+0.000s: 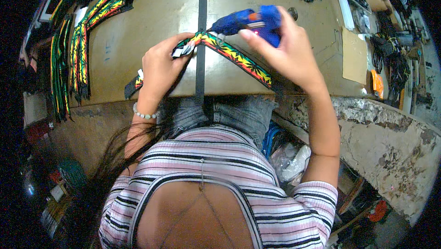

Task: The person assembles straps by applying hot glue to join patterned and black strap pieces. They repeatedly pick up strap segments, apply glue with a hot glue gun, and press the pieces together on a workbench.

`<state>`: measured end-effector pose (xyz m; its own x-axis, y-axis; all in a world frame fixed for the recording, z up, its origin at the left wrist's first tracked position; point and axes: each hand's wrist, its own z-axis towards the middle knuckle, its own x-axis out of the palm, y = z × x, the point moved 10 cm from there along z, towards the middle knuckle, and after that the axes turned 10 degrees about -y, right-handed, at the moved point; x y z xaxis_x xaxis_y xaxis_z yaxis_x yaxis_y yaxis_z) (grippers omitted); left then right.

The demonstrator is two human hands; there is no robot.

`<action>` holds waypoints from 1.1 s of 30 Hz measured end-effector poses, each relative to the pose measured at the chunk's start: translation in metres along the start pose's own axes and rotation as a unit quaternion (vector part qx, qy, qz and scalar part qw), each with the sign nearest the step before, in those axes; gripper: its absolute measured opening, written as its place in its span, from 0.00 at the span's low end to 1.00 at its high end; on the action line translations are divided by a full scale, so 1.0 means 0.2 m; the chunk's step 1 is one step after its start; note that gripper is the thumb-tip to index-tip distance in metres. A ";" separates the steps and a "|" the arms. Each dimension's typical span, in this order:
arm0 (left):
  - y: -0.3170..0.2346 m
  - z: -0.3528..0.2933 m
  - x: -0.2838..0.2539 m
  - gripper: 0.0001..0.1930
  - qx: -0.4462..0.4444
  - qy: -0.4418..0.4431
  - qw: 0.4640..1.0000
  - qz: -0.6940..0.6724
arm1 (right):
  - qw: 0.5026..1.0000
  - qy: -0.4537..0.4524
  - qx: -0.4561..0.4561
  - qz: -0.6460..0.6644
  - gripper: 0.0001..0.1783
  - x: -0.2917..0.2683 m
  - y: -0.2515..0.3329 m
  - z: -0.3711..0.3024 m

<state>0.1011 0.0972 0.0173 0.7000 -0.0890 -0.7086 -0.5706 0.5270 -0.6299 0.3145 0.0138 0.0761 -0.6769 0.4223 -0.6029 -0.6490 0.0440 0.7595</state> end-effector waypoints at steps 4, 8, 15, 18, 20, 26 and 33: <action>0.00 0.00 -0.01 0.17 0.009 -0.020 1.000 -0.002 | 0.998 0.050 -0.014 -0.038 0.26 0.15 0.03 0.06; 0.01 0.00 -0.01 0.18 0.001 -0.017 1.000 0.000 | 0.997 0.053 -0.009 -0.052 0.25 0.17 0.02 0.09; 0.01 0.00 -0.01 0.18 0.014 -0.019 1.000 0.013 | 0.997 0.051 -0.045 -0.041 0.24 0.16 0.07 0.04; 0.00 0.00 -0.01 0.18 0.020 -0.023 0.999 0.015 | 0.996 0.078 -0.017 -0.037 0.24 0.17 0.08 -0.02; 0.00 0.00 -0.01 0.19 0.029 -0.028 0.999 0.017 | 0.995 0.098 -0.005 -0.037 0.23 0.18 0.09 -0.07; 0.00 0.00 -0.01 0.19 0.021 -0.024 0.999 0.007 | 0.984 0.174 0.031 0.033 0.22 0.18 0.06 -0.18; -0.01 -0.01 -0.01 0.19 0.032 -0.022 0.999 0.015 | 0.904 -0.413 0.089 -0.057 0.20 -0.86 -0.61 -0.24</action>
<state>0.1007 0.0947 0.0192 0.7014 -0.0361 -0.7119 -0.5643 0.5821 -0.5855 0.4945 -0.1073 0.0760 -0.0706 0.9353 -0.3468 -0.5813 0.2440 0.7763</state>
